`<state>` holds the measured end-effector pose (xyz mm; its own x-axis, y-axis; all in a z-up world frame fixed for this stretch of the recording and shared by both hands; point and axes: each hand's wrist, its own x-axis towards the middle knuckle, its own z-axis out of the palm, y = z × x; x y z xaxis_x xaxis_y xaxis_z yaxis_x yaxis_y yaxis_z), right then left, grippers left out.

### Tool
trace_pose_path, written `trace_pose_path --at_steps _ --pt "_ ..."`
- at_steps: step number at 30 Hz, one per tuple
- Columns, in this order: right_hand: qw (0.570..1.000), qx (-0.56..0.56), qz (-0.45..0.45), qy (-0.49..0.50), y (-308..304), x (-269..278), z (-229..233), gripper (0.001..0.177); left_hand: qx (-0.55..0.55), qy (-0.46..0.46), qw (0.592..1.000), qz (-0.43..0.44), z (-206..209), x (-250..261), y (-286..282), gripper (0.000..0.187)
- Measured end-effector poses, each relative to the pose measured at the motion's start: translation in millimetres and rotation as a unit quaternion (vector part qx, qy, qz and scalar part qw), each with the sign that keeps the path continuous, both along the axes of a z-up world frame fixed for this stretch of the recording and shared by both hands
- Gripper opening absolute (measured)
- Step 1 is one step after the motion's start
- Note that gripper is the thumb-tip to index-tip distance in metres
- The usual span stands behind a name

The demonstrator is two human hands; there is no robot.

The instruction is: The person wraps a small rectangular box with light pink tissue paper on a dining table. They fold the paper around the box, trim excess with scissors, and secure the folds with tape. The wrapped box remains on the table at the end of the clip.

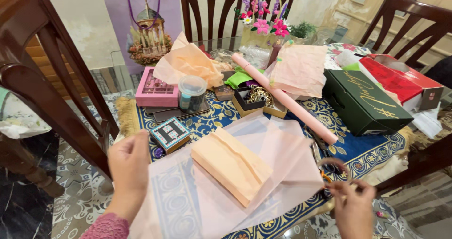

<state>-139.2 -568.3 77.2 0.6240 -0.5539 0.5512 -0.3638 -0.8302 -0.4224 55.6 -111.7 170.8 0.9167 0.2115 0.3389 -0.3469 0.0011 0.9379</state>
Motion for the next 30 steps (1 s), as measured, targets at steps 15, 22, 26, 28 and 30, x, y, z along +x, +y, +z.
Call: trace_pose_path --at_steps 15,22,26,28,30 --pt "0.956 -0.084 0.199 -0.197 157.8 9.4 208.7 0.021 -0.163 0.01 0.888 -0.43 108.9 -71.8 -160.9 0.052" --pt "0.901 0.165 0.299 -0.268 178.4 10.0 222.0 0.048 -0.071 -0.056 0.943 -0.32 126.2 -84.3 -144.2 0.043" --pt "0.884 0.317 0.276 -0.206 169.1 16.9 239.9 0.04 0.066 -0.165 0.953 -0.244 128.2 -90.8 -129.6 0.04" --pt "0.882 0.337 0.277 -0.179 169.5 21.8 244.6 0.037 0.107 -0.215 0.946 -0.216 128.8 -92.1 -125.8 0.039" --pt "0.877 0.357 0.276 -0.164 172.0 24.5 247.9 0.034 0.133 -0.264 0.936 -0.193 128.3 -93.2 -121.8 0.038"
